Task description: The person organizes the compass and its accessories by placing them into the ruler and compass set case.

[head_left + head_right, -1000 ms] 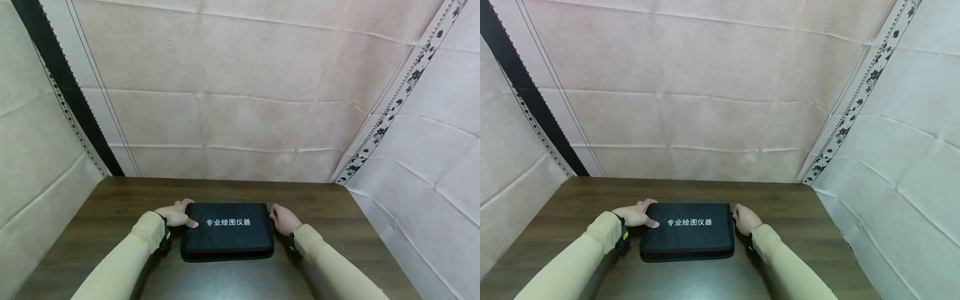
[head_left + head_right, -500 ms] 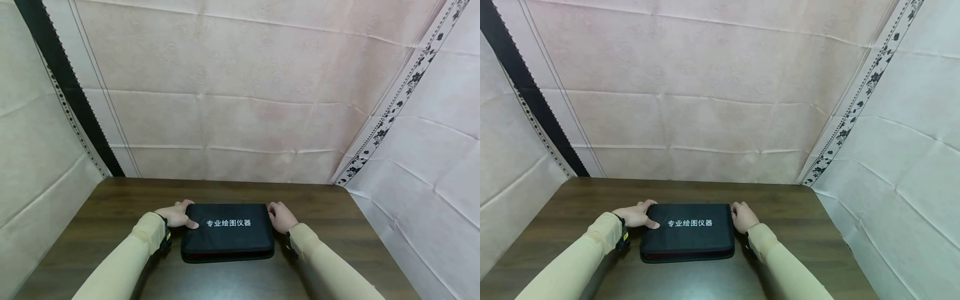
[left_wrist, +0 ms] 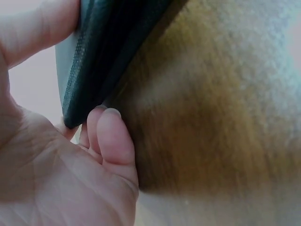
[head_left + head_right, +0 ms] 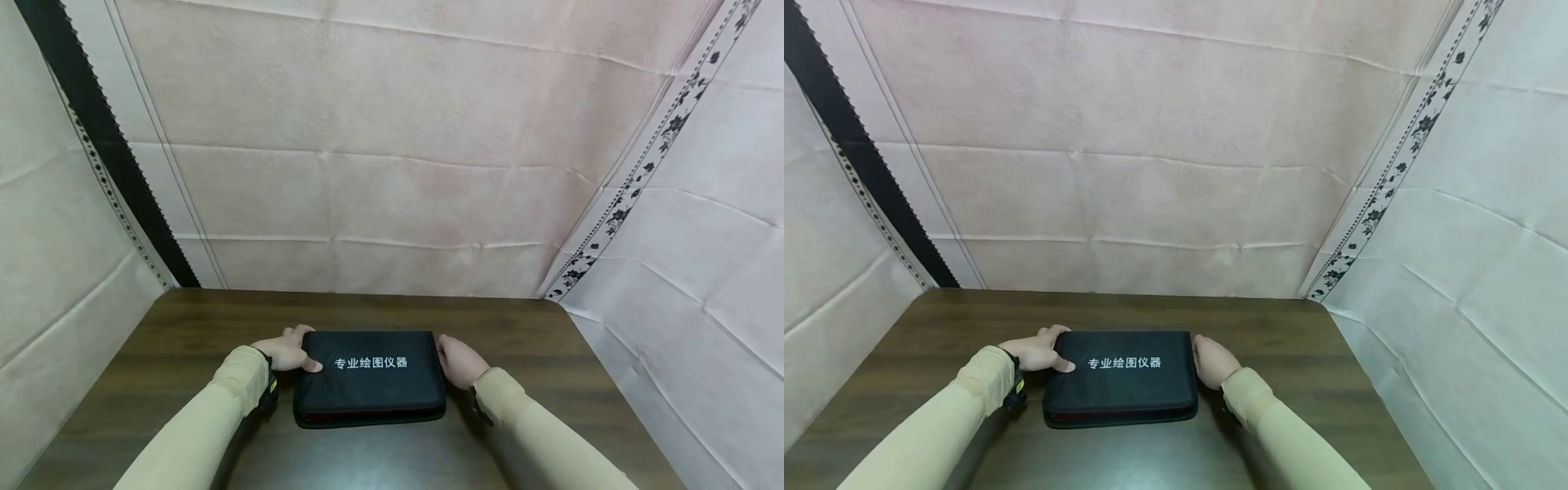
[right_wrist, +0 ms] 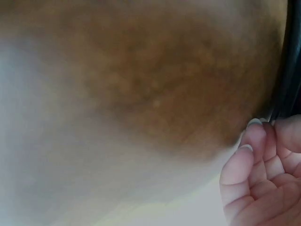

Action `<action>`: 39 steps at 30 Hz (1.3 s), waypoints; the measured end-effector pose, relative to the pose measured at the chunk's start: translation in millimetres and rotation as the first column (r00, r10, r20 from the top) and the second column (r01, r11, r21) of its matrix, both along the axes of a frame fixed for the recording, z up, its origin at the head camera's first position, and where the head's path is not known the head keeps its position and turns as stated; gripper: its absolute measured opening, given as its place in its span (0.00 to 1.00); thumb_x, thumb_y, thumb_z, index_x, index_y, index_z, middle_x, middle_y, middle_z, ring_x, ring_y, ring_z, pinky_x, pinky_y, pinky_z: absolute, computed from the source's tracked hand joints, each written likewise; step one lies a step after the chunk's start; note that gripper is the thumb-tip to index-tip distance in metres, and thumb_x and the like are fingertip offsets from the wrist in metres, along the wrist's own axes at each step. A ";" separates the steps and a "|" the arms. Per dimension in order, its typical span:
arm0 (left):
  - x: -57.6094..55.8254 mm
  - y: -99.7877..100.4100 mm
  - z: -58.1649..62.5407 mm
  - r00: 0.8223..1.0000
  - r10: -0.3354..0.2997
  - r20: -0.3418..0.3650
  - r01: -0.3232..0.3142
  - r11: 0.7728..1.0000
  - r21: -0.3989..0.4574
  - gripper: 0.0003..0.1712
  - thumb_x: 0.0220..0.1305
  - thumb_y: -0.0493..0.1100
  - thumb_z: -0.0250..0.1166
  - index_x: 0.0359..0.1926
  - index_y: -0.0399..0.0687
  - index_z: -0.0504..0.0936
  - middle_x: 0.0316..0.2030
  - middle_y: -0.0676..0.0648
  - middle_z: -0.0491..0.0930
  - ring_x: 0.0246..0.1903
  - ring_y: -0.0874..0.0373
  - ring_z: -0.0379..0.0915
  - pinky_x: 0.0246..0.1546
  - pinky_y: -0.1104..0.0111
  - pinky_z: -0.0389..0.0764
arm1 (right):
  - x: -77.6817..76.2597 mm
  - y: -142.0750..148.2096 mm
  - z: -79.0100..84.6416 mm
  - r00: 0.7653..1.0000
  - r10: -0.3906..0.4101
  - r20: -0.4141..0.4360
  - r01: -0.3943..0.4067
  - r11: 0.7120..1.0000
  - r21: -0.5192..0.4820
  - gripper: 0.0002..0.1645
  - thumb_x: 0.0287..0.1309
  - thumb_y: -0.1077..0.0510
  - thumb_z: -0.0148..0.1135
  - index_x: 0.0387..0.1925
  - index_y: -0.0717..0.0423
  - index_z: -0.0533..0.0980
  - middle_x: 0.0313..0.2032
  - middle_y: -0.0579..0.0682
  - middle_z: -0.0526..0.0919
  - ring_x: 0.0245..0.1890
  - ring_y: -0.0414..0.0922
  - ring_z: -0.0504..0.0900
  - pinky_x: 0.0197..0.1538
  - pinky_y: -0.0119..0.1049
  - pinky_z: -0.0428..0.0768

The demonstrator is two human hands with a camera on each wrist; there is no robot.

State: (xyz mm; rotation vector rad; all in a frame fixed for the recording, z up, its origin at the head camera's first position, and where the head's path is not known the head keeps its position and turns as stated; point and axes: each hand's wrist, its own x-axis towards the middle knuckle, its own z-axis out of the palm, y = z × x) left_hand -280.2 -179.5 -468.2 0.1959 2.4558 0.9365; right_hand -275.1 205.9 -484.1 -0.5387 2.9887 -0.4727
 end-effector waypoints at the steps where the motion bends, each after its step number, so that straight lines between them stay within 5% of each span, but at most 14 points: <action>1: 0.2 0.2 0.6 1.000 0.000 0.001 0.000 1.000 -0.002 0.56 0.51 0.55 0.73 0.71 0.42 0.50 0.63 0.30 0.51 0.59 0.36 0.54 0.58 0.39 0.57 | 2.1 0.3 0.4 1.000 -0.001 0.001 0.001 1.000 0.007 0.04 0.67 0.63 0.55 0.34 0.55 0.71 0.27 0.47 0.72 0.28 0.42 0.72 0.36 0.40 0.74; 8: 2.3 -0.9 1.1 1.000 -0.004 -0.004 0.004 1.000 -0.010 0.58 0.50 0.57 0.74 0.72 0.43 0.50 0.64 0.29 0.51 0.59 0.34 0.55 0.56 0.37 0.58 | 12.4 4.2 2.7 1.000 0.018 -0.019 -0.018 1.000 -0.008 0.05 0.66 0.63 0.57 0.33 0.54 0.71 0.26 0.46 0.72 0.25 0.42 0.71 0.33 0.39 0.73; 16: 4.0 -0.1 -4.0 1.000 -0.004 -0.009 0.004 1.000 -0.003 0.57 0.51 0.57 0.73 0.72 0.43 0.50 0.63 0.29 0.52 0.59 0.34 0.55 0.56 0.37 0.58 | 1.3 4.1 -5.2 0.999 -0.037 -0.033 0.034 0.996 -0.082 0.03 0.64 0.62 0.60 0.39 0.55 0.75 0.32 0.47 0.73 0.31 0.42 0.72 0.40 0.41 0.75; 22: 5.0 2.0 -1.9 1.000 -0.004 -0.009 0.004 1.000 0.007 0.56 0.51 0.56 0.74 0.71 0.43 0.51 0.63 0.29 0.52 0.58 0.35 0.56 0.56 0.37 0.58 | -1.7 4.3 -8.0 0.996 -0.069 -0.049 0.062 0.989 -0.135 0.05 0.62 0.64 0.62 0.31 0.54 0.74 0.30 0.47 0.71 0.30 0.44 0.71 0.39 0.41 0.73; 33: 5.6 5.4 1.6 1.000 0.003 -0.011 -0.003 1.000 0.011 0.56 0.52 0.54 0.73 0.72 0.42 0.50 0.64 0.30 0.51 0.59 0.35 0.54 0.57 0.38 0.57 | 14.9 2.0 6.1 0.994 -0.009 -0.111 0.016 0.998 0.067 0.05 0.62 0.64 0.61 0.31 0.54 0.74 0.27 0.45 0.72 0.26 0.41 0.71 0.33 0.39 0.75; 39: 2.9 1.0 -0.8 1.000 0.018 0.000 -0.018 1.000 0.012 0.56 0.51 0.55 0.73 0.72 0.43 0.50 0.64 0.30 0.50 0.59 0.35 0.54 0.57 0.38 0.58 | 26.7 0.1 8.5 0.994 0.023 -0.107 -0.013 0.996 0.092 0.05 0.63 0.62 0.61 0.31 0.53 0.73 0.27 0.45 0.71 0.25 0.40 0.70 0.31 0.37 0.74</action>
